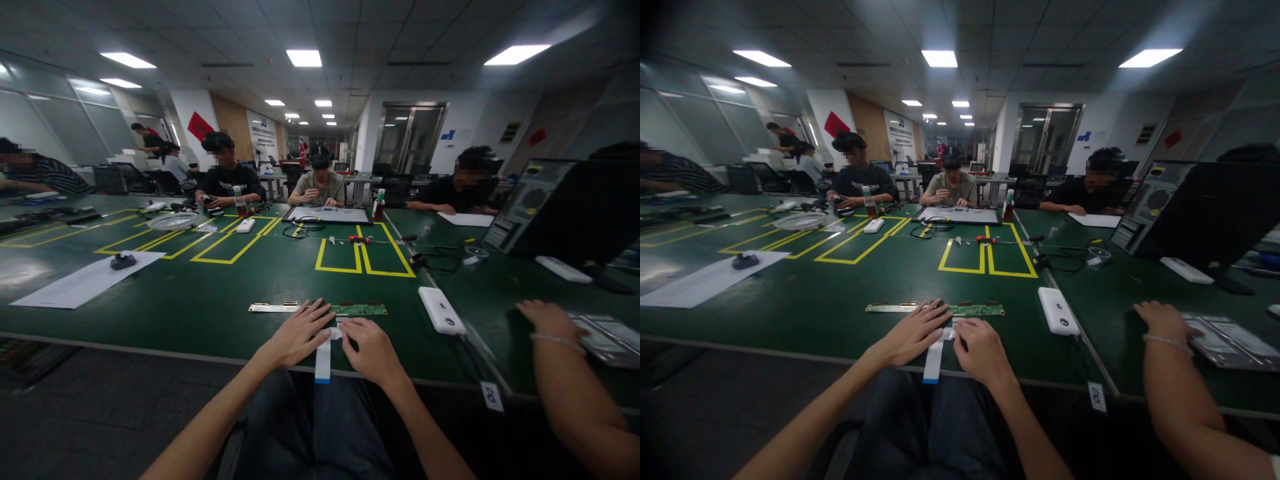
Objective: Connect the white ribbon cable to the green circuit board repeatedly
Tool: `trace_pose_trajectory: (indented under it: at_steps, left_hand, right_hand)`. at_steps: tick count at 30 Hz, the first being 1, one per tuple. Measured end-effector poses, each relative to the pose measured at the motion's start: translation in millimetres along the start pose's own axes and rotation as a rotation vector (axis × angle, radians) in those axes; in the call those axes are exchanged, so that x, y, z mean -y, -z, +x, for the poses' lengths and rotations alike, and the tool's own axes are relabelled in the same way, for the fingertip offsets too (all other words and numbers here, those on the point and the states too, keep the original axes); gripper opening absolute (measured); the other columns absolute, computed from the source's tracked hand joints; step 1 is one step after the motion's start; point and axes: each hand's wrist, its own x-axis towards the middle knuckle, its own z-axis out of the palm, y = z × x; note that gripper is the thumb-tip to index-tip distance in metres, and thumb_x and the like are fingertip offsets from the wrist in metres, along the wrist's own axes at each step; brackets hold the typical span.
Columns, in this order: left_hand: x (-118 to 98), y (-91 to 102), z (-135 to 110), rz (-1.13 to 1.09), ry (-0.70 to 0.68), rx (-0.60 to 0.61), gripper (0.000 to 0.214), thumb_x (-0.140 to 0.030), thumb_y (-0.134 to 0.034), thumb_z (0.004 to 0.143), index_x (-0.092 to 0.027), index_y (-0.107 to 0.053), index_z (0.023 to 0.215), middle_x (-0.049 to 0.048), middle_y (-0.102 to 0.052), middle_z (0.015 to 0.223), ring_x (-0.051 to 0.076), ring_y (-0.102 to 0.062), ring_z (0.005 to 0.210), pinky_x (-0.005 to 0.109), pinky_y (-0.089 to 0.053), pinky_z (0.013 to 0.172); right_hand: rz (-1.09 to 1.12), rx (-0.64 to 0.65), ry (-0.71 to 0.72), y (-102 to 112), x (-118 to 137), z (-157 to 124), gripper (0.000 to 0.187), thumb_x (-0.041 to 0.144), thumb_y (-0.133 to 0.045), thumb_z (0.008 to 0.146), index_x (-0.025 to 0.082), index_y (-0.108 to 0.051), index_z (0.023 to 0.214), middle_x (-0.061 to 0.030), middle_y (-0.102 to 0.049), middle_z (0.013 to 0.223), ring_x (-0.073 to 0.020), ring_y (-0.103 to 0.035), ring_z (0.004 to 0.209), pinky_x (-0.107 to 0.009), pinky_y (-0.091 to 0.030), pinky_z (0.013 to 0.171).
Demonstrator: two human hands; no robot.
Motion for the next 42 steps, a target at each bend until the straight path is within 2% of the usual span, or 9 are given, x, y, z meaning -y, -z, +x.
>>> trace_pose_trajectory:
  at_steps: [11,20,29,42]
  left_hand:
    - [1.0,-0.4,1.5,-0.053,0.003,-0.017,0.056,-0.053,-0.034,0.109,-0.030,-0.041,0.160,0.0047,-0.040,0.165,0.023,-0.030,0.157,0.049,-0.024,0.129]
    - [2.6,-1.7,2.8,-0.029,0.008,-0.002,0.060,-0.057,-0.041,0.106,-0.028,-0.043,0.158,0.0060,-0.040,0.166,0.026,-0.030,0.157,0.049,-0.024,0.129]
    - [2.5,-3.8,4.0,-0.029,0.037,-0.017,0.059,-0.057,-0.043,0.105,-0.028,-0.047,0.156,0.0062,-0.044,0.163,0.027,-0.033,0.156,0.051,-0.026,0.128]
    - [-1.2,-3.0,5.9,-0.019,0.075,-0.024,0.058,-0.059,-0.041,0.105,-0.027,-0.051,0.152,0.0056,-0.047,0.162,0.027,-0.035,0.155,0.049,-0.025,0.128]
  right_hand:
    - [-0.030,0.041,-0.018,-0.2,1.0,2.3,0.032,0.017,-0.052,0.100,0.023,-0.072,0.124,-0.0052,-0.074,0.126,-0.0222,-0.063,0.124,-0.039,-0.046,0.106]
    - [-0.187,0.103,-0.080,6.5,7.6,5.5,0.033,0.024,-0.052,0.102,0.025,-0.072,0.127,-0.0050,-0.074,0.128,-0.0241,-0.060,0.123,-0.040,-0.044,0.101]
    - [-0.264,0.054,-0.145,3.6,9.1,5.7,0.030,0.027,-0.055,0.101,0.029,-0.074,0.124,-0.0029,-0.074,0.127,-0.0263,-0.058,0.120,-0.042,-0.044,0.096]
    - [-0.210,0.037,-0.085,3.3,6.9,3.8,0.032,0.023,-0.055,0.099,0.026,-0.075,0.123,-0.0043,-0.076,0.123,-0.0241,-0.061,0.122,-0.040,-0.043,0.101]
